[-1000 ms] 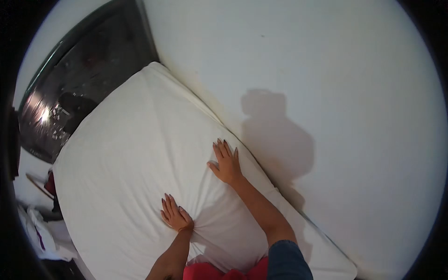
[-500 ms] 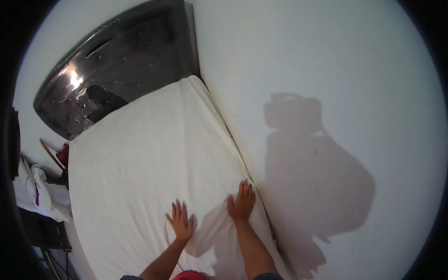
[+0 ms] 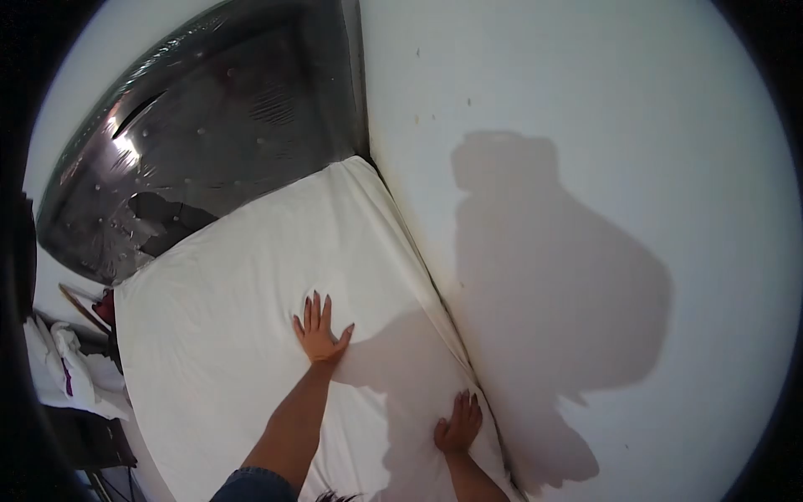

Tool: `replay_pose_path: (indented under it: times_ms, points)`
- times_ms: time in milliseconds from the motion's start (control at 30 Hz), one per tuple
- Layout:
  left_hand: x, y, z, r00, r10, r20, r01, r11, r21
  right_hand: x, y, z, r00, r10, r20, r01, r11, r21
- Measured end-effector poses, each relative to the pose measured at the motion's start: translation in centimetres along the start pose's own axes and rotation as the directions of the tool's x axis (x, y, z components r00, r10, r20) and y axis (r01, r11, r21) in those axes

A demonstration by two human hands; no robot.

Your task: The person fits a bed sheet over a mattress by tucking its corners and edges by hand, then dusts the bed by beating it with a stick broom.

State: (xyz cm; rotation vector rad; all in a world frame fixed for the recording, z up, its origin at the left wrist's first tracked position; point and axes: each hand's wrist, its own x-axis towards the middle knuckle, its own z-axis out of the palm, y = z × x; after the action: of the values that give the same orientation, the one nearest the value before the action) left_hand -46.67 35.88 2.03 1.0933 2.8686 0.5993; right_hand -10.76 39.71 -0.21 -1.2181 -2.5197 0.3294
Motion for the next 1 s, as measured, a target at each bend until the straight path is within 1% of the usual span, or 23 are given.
replay_pose_path:
  times_ms: [33, 100, 167, 233, 333, 400, 433, 467, 500, 533, 600, 633, 700, 767, 800, 867, 900, 967, 1000]
  points:
    - [0.0, 0.2, -0.2, 0.997, -0.042, 0.059, 0.043, 0.999, -0.01, 0.1, 0.0, 0.1, 1.0, -0.005, -0.005, 0.005, 1.0, -0.003]
    - [0.2, -0.4, 0.3, 0.995, -0.044, 0.088, 0.045, 0.999, -0.013, 0.0, -0.3, 0.1, 1.0, 0.0, -0.007, 0.0, 1.0, -0.005]
    - [0.3, -0.4, 0.3, 0.986, -0.065, 0.152, 0.069, 0.998, -0.015, 0.1, -0.4, -0.2, 0.999, 0.017, 0.032, -0.016, 1.0, -0.024]
    - [0.3, -0.8, 0.5, 0.987, -0.052, 0.155, 0.059, 0.997, -0.044, 0.8, -1.0, -1.1, 1.0, 0.005, 0.023, -0.005, 1.0, -0.007]
    - [0.6, -1.1, 1.2, 0.979, -0.055, 0.196, 0.065, 0.997, -0.046, 1.8, -1.1, -1.4, 0.998, -0.005, 0.065, 0.007, 0.999, -0.037]
    - [0.5, -1.3, 1.5, 0.977, -0.067, 0.201, 0.073, 0.997, -0.022, 4.0, -0.4, -0.2, 1.0, -0.003, 0.027, 0.0, 0.994, 0.106]
    - [0.4, -1.5, 1.6, 0.975, -0.063, 0.212, 0.07, 0.997, -0.023, 6.5, -1.0, 0.0, 1.0, -0.029, 0.011, 0.028, 0.995, 0.091]
    - [0.3, -1.6, 1.8, 0.982, -0.053, 0.182, 0.058, 0.998, -0.021, 10.1, -1.9, 0.2, 0.998, -0.06, -0.003, 0.06, 0.995, 0.076]
    - [0.3, -1.7, 2.0, 0.988, -0.043, 0.147, 0.046, 0.999, -0.021, 13.5, -2.9, 0.8, 1.0, -0.024, 0.004, 0.024, 0.994, 0.104]
    - [0.4, -1.7, 2.0, 0.988, -0.047, 0.146, 0.051, 0.998, -0.025, 17.1, -4.2, 1.5, 1.0, 0.007, 0.01, -0.008, 0.991, 0.132]
    - [0.4, -1.6, 1.9, 0.989, -0.045, 0.139, 0.051, 0.998, -0.04, 23.8, -6.8, 2.5, 0.999, 0.001, 0.049, -0.005, 0.996, 0.087]
    - [0.5, -1.5, 1.9, 0.989, -0.057, 0.138, 0.064, 0.997, -0.05, 26.5, -7.5, 3.6, 1.0, -0.003, 0.031, 0.001, 0.997, 0.082]
    - [0.3, -1.7, 2.1, 0.995, -0.03, 0.097, 0.036, 0.998, -0.056, 30.0, -7.7, 5.1, 1.0, -0.015, 0.027, 0.013, 0.997, 0.073]
    - [0.3, -1.8, 2.3, 0.995, -0.043, 0.095, 0.05, 0.996, -0.068, 31.8, -7.9, 5.5, 0.98, -0.177, 0.094, 0.176, 0.984, 0.018]
    - [0.3, -1.8, 2.3, 0.995, -0.045, 0.084, 0.052, 0.995, -0.081, 31.4, -8.3, 5.5, 0.977, -0.184, 0.104, 0.183, 0.983, 0.017]
    - [0.2, -1.9, 2.1, 0.995, -0.057, 0.081, 0.064, 0.994, -0.086, 30.4, -9.3, 5.1, 0.985, -0.119, 0.126, 0.074, 0.947, 0.312]
    - [0.3, -1.8, 2.2, 0.995, -0.055, 0.079, 0.062, 0.994, -0.087, 30.4, -9.2, 5.4, 0.983, -0.132, 0.128, 0.087, 0.948, 0.308]
    - [0.5, -1.8, 2.3, 0.995, -0.067, 0.076, 0.074, 0.993, -0.097, 30.7, -8.5, 6.5, 1.0, -0.026, 0.005, 0.022, 0.924, 0.381]
    - [0.3, -1.8, 2.3, 0.994, -0.068, 0.081, 0.076, 0.992, -0.097, 31.1, -7.9, 7.4, 0.999, -0.034, 0.012, 0.027, 0.924, 0.381]
